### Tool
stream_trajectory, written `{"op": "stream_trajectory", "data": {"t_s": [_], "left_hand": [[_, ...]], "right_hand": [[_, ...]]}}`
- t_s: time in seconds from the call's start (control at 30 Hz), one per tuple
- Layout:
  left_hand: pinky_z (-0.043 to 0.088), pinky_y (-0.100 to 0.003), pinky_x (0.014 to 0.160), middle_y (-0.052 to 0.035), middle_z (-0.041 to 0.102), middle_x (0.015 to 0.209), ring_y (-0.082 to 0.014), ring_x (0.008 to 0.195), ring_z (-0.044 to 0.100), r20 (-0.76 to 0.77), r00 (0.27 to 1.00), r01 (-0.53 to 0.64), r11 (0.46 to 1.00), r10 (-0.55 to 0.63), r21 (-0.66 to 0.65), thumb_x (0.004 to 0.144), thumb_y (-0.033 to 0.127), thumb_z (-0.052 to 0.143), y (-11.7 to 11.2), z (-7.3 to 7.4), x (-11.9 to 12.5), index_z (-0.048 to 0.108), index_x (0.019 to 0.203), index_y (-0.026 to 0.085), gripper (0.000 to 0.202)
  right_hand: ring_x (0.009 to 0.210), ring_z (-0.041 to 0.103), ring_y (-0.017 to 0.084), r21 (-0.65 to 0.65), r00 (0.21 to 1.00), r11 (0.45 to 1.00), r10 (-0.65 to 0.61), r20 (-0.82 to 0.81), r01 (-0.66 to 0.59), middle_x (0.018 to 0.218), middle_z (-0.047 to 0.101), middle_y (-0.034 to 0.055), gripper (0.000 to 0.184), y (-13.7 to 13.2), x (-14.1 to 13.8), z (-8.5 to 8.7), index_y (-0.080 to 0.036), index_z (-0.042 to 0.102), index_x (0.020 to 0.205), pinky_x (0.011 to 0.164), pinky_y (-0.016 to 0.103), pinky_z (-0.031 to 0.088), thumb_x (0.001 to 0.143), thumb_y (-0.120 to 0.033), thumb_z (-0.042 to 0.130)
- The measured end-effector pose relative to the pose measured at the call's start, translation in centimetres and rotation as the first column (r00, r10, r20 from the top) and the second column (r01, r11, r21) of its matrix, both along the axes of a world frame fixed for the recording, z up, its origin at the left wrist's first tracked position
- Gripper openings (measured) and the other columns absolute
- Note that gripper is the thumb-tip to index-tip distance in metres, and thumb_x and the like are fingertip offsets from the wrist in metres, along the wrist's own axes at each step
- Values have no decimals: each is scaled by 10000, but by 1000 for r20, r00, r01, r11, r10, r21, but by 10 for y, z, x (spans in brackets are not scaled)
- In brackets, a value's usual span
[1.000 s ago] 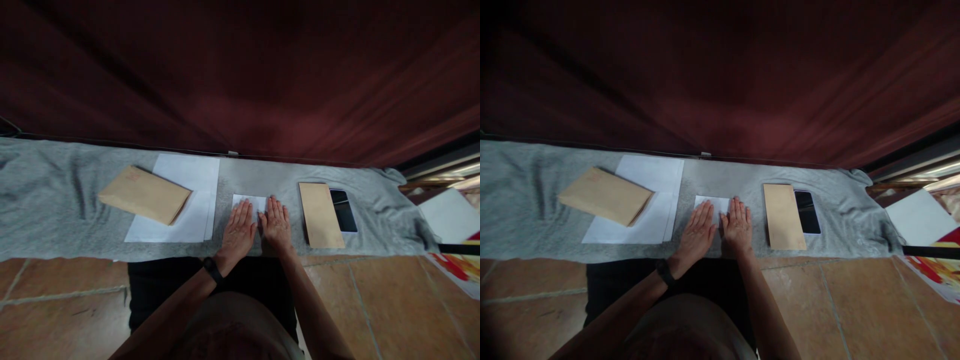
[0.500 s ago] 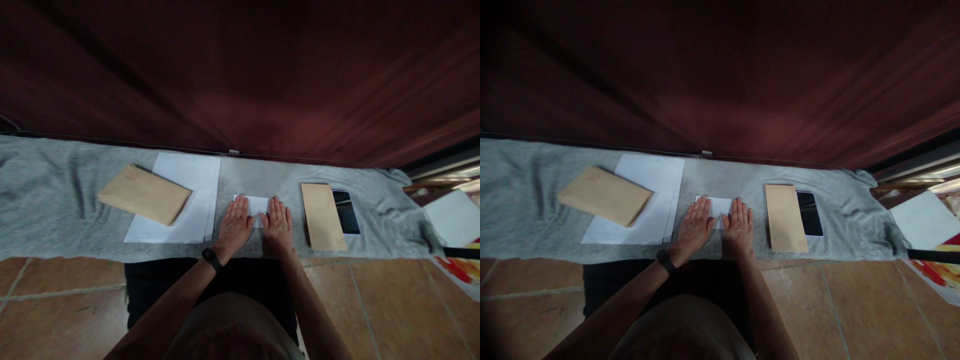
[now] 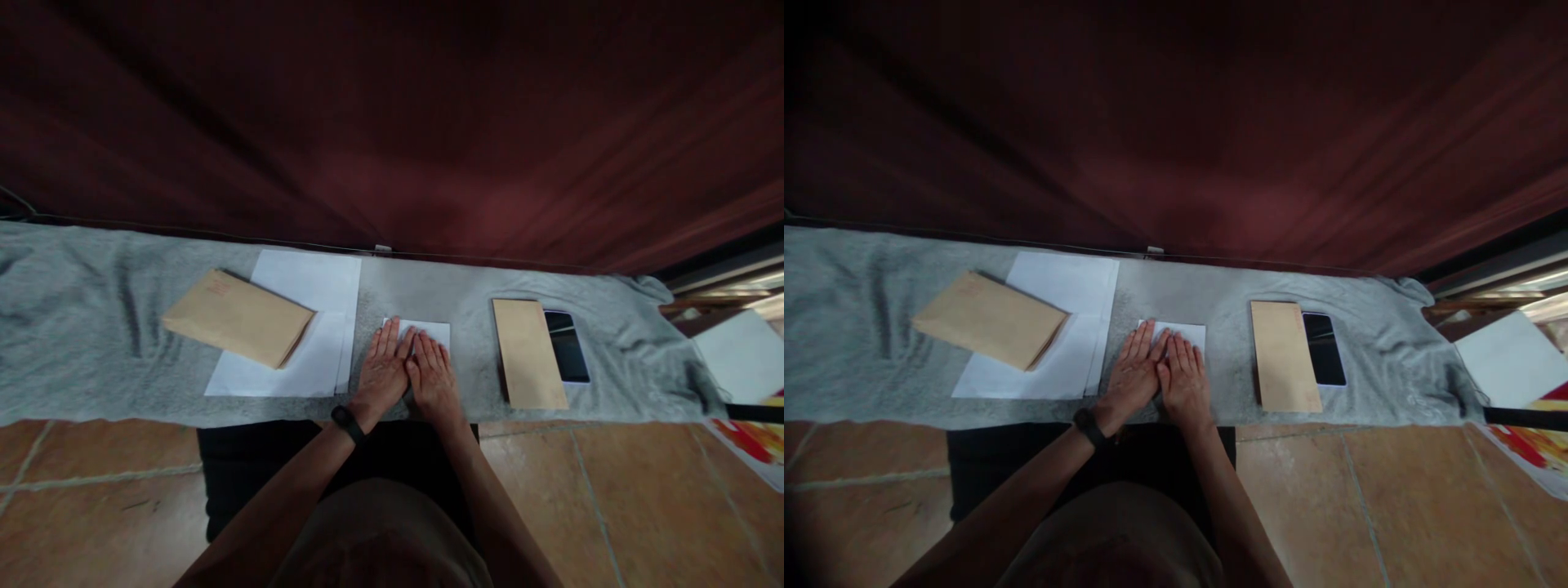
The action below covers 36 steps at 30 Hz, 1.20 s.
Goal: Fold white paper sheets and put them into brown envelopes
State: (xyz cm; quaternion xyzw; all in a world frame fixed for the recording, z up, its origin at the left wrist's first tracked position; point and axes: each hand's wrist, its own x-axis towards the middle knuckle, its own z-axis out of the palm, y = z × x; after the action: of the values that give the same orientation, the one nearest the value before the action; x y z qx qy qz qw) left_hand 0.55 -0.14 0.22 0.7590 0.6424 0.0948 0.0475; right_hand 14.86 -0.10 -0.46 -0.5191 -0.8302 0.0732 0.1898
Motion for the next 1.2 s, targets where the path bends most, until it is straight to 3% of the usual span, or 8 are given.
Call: {"op": "stream_trajectory", "data": {"t_s": [0.2, 0.47, 0.7, 0.77, 0.97, 1.2], "left_hand": [[205, -472, 1260, -177, 234, 1660, -286, 1551, 169, 10, 1000, -27, 1000, 27, 12, 1017, 293, 397, -1, 1, 1, 294, 1579, 105, 601], [212, -473, 1262, -173, 263, 1647, -272, 1548, 194, 45, 994, -99, 995, 99, 4, 1017, 298, 354, -7, 3, -2, 294, 1564, 41, 607], [252, -498, 1247, -177, 282, 1639, -279, 1543, 212, 46, 986, -165, 985, 163, 49, 1024, 278, 315, -16, 1, -7, 279, 1567, 32, 597], [243, -488, 1254, -163, 277, 1644, -271, 1546, 200, 44, 991, -131, 989, 128, 61, 1026, 267, 319, -22, 3, -5, 273, 1573, 48, 591], [212, -426, 1276, -86, 311, 1644, -214, 1547, 208, 23, 976, 216, 976, -217, 30, 1032, 350, 388, -44, 7, 12, 299, 1578, 140, 592], [216, -423, 1271, -131, 287, 1648, -233, 1546, 212, 1, 980, 200, 980, -200, 17, 1027, 448, 413, -49, 8, 9, 302, 1568, 95, 656]], "right_hand": [[1484, 358, 277, 77, 995, 994, -80, 53, 76, 1597, 377, 177, 609, -1, 5, -7, -106, 311, 1578, 1210, 483, 279, 1065, -431, 364], [1453, 411, 286, 140, 981, 982, -147, 125, 129, 1571, 417, 182, 621, 9, 31, -11, -101, 263, 1593, 1203, 480, 285, 1071, -427, 350], [1453, 410, 296, 161, 982, 977, -156, 107, 137, 1579, 402, 182, 619, 9, 34, -13, -109, 257, 1596, 1203, 495, 283, 1066, -408, 370], [1455, 406, 299, 153, 983, 978, -155, 97, 139, 1581, 399, 184, 617, 9, 33, -13, -109, 254, 1596, 1202, 506, 281, 1067, -405, 365], [1469, 383, 295, 104, 983, 984, -157, 92, 148, 1588, 393, 179, 607, 8, 34, -13, -115, 261, 1595, 1205, 516, 265, 1069, -408, 332], [1476, 372, 288, 82, 983, 983, -170, 74, 164, 1592, 390, 171, 572, 8, 34, -11, -122, 288, 1588, 1207, 511, 265, 1072, -364, 332]]}}
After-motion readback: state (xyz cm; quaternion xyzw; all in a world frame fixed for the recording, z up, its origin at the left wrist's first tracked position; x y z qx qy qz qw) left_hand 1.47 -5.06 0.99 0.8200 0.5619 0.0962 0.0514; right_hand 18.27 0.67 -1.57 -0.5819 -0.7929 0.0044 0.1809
